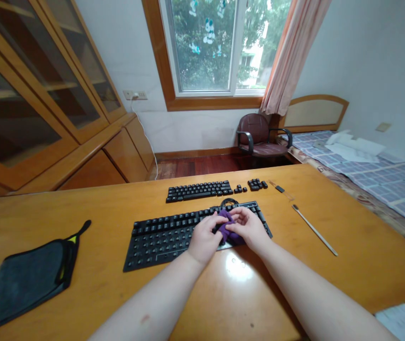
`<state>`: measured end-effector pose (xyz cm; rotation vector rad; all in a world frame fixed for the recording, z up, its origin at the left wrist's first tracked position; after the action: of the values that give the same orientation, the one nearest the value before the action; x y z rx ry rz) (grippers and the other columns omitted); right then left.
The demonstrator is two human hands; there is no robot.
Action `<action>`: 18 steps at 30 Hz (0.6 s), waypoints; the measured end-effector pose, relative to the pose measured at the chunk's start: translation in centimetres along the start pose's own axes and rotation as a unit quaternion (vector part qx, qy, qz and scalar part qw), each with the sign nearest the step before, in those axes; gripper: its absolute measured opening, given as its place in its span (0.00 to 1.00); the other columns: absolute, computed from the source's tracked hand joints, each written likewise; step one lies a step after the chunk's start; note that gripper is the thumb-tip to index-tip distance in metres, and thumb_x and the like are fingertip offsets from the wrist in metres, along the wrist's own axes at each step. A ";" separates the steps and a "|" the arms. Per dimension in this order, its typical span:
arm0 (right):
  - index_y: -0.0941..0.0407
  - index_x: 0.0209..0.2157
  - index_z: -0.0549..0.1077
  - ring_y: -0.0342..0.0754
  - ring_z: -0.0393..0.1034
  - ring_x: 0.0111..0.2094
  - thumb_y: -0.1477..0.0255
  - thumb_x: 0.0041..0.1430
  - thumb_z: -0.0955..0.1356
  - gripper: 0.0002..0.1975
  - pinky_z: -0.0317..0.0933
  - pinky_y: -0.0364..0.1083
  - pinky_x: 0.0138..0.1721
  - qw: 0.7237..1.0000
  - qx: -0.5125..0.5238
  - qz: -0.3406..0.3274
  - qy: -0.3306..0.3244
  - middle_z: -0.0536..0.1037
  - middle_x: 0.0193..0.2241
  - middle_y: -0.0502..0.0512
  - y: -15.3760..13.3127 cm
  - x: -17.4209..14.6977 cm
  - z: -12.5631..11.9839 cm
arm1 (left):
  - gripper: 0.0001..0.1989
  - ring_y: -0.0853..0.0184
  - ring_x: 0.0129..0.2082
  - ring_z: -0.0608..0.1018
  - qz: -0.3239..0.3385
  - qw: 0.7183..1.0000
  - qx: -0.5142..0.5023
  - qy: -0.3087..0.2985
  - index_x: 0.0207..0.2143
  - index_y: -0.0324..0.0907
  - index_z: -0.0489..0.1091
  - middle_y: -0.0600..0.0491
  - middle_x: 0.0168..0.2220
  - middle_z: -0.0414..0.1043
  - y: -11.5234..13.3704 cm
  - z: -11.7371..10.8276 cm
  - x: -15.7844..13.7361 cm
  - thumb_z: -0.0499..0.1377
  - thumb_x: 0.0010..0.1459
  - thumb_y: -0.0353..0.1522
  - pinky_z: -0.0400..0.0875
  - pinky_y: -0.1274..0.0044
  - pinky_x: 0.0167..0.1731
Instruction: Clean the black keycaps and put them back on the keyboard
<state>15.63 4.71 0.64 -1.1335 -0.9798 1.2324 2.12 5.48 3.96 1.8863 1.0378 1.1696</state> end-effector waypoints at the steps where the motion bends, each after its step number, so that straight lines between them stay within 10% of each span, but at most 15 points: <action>1: 0.56 0.31 0.69 0.43 0.69 0.25 0.74 0.33 0.75 0.19 0.64 0.43 0.30 1.000 0.002 0.007 0.001 0.74 0.23 0.47 0.1 0.0 0.0 | 0.14 0.62 0.48 0.74 0.002 1.000 0.001 -0.007 0.35 0.45 0.74 0.53 0.39 0.76 0.0 0.1 0.0 0.57 0.47 0.23 0.65 0.67 0.52; 18: 0.54 0.27 0.64 0.46 0.70 0.32 0.74 0.42 0.68 0.08 0.64 0.45 0.34 0.990 -0.037 -0.104 0.082 0.73 0.27 0.50 -2.9 -0.2 -2.6 | 0.08 0.65 0.42 0.75 -0.060 0.982 -0.164 0.074 0.36 0.41 0.72 0.49 0.39 0.73 -2.1 -0.7 0.6 0.59 0.51 0.28 0.68 0.70 0.48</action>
<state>18.66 4.25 2.98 -1.1387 -0.9984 0.9280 1.05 7.03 2.69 1.4803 0.9568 1.3351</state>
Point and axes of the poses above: each hand's wrist, its own x-axis towards the middle knuckle, its own z-axis out of the palm, y = z × x, the point moved 10 cm from there along x, towards the middle knuckle
